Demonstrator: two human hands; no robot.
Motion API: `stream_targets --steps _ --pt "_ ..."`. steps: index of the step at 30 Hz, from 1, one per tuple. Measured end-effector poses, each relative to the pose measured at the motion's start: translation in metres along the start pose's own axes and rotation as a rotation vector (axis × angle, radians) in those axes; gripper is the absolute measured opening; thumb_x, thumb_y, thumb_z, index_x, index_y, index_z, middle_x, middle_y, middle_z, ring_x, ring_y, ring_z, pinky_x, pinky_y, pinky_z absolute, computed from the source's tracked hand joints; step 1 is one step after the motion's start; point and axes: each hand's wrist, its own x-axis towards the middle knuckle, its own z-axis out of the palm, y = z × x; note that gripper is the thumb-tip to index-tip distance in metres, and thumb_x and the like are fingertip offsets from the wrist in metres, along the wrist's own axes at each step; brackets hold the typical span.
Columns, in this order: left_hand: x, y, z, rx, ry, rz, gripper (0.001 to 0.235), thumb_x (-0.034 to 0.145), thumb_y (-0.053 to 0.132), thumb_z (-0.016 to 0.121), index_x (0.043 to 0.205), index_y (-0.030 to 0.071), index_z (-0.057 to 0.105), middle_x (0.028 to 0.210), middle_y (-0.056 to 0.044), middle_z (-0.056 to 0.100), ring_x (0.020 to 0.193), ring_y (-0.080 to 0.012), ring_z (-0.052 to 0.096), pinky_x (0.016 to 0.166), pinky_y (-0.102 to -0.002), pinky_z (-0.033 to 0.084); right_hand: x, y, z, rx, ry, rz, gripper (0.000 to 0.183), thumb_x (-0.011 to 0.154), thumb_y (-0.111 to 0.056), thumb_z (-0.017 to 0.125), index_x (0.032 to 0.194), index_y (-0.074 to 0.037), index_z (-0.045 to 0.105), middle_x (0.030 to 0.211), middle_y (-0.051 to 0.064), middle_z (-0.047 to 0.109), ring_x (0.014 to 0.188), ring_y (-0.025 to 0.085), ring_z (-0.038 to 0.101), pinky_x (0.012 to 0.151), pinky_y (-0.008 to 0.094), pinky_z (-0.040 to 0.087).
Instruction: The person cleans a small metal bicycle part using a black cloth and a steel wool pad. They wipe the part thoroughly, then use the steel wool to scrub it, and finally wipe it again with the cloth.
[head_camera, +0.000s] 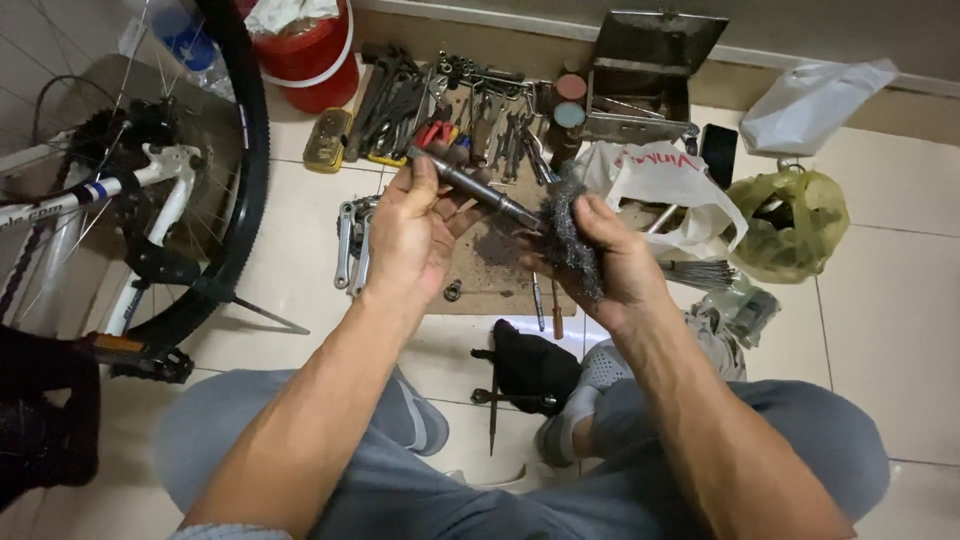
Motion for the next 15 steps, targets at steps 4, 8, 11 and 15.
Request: stream_targets --steps 4,8,11,15 --pt "-0.001 0.001 0.000 0.024 -0.033 0.029 0.023 0.102 0.030 0.056 0.113 0.010 0.058 0.110 -0.014 0.071 0.103 -0.0321 0.074 0.084 -0.042 0.068 -0.004 -0.007 -0.001 -0.039 0.031 -0.143 0.038 0.092 -0.026 0.067 0.126 -0.012 0.057 0.105 0.016 0.066 0.098 0.039 0.071 0.079 0.053 0.061" --pt "-0.004 -0.003 0.003 0.080 -0.124 0.064 0.020 0.102 0.029 0.059 0.109 0.011 0.063 0.106 -0.016 0.073 0.099 -0.0354 0.074 0.080 -0.045 0.068 -0.015 -0.017 0.005 -0.124 -0.007 -0.257 0.039 0.095 -0.025 0.064 0.131 -0.014 0.055 0.104 0.024 0.068 0.087 0.039 0.072 0.074 0.046 0.060" --pt "-0.005 -0.008 0.005 0.096 -0.172 0.090 0.019 0.103 0.029 0.061 0.110 0.013 0.065 0.105 -0.015 0.073 0.098 -0.0326 0.075 0.081 -0.043 0.068 -0.016 -0.019 0.009 -0.148 -0.013 -0.285 0.043 0.093 -0.025 0.065 0.133 -0.014 0.054 0.105 0.025 0.068 0.087 0.038 0.072 0.073 0.044 0.060" --pt "-0.013 -0.005 0.013 0.099 -0.177 0.090 0.018 0.099 0.029 0.066 0.102 0.012 0.065 0.096 -0.008 0.073 0.092 -0.0287 0.076 0.075 -0.043 0.067 -0.007 -0.016 -0.003 -0.151 -0.040 -0.315 0.048 0.092 -0.022 0.067 0.137 -0.012 0.054 0.104 0.028 0.068 0.085 0.040 0.074 0.073 0.046 0.061"
